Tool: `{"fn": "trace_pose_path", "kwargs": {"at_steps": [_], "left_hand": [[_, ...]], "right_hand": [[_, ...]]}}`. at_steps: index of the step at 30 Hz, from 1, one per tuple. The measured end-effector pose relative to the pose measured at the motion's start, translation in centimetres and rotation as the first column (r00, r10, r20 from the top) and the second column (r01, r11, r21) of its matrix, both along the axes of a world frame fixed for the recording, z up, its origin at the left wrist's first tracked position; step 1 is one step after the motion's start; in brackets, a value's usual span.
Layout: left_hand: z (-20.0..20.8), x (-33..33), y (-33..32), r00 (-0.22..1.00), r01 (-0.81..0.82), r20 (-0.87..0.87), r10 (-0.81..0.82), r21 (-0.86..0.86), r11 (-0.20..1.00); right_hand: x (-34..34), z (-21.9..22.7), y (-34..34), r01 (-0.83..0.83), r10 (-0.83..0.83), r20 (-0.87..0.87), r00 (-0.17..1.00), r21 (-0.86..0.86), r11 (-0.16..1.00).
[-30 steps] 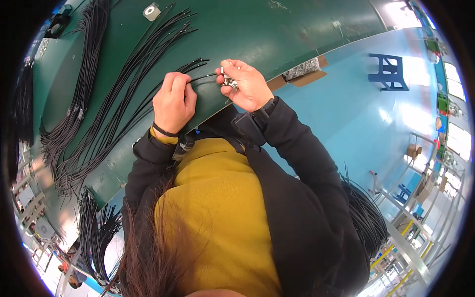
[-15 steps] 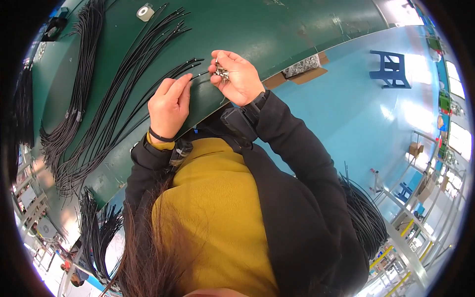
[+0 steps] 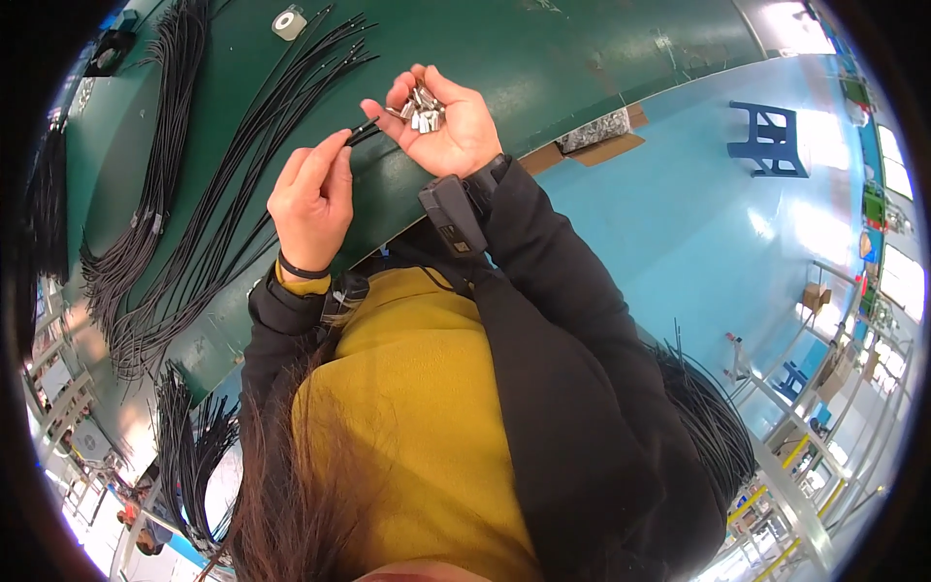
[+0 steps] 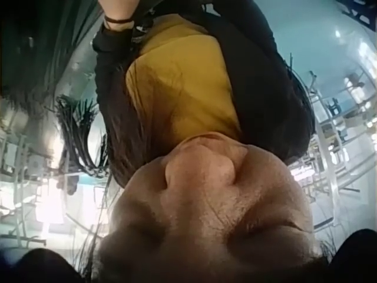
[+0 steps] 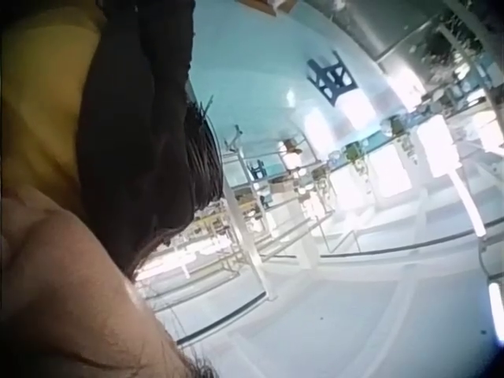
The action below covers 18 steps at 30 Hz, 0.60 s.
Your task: The person reaches into a plastic bag to retrieve metal connectors and places them on the table. They pick up a black wire and slide a metal connector onto its end by hand, repeating this process for several wires.
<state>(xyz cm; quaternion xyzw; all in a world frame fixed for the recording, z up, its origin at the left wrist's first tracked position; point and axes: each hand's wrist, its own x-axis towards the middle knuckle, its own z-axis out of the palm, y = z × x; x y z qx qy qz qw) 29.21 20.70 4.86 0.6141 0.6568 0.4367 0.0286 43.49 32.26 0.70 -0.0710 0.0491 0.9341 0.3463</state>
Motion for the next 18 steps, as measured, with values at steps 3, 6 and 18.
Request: {"fn": "trace_pose_path", "kwargs": {"at_steps": [3, 6, 18], "left_hand": [[0.2, -0.3, 0.3, 1.000, 0.001, 0.005, -0.001, 0.022, 1.000], [0.1, -0.4, 0.4, 1.000, -0.001, 0.010, 0.001, 0.015, 1.000], [-0.5, -0.8, 1.1, 0.999, -0.035, 0.006, 0.035, 0.008, 0.999]], "right_hand": [[-0.7, 0.1, 0.9, -0.024, 0.032, 0.071, 0.997, -0.117, 0.993], [-1.4, 1.0, 1.2, -0.012, 0.035, 0.145, 0.989, -0.155, 0.988], [-2.6, 1.1, 2.9, -0.069, 0.065, 0.222, 0.973, 0.012, 0.998]]}}
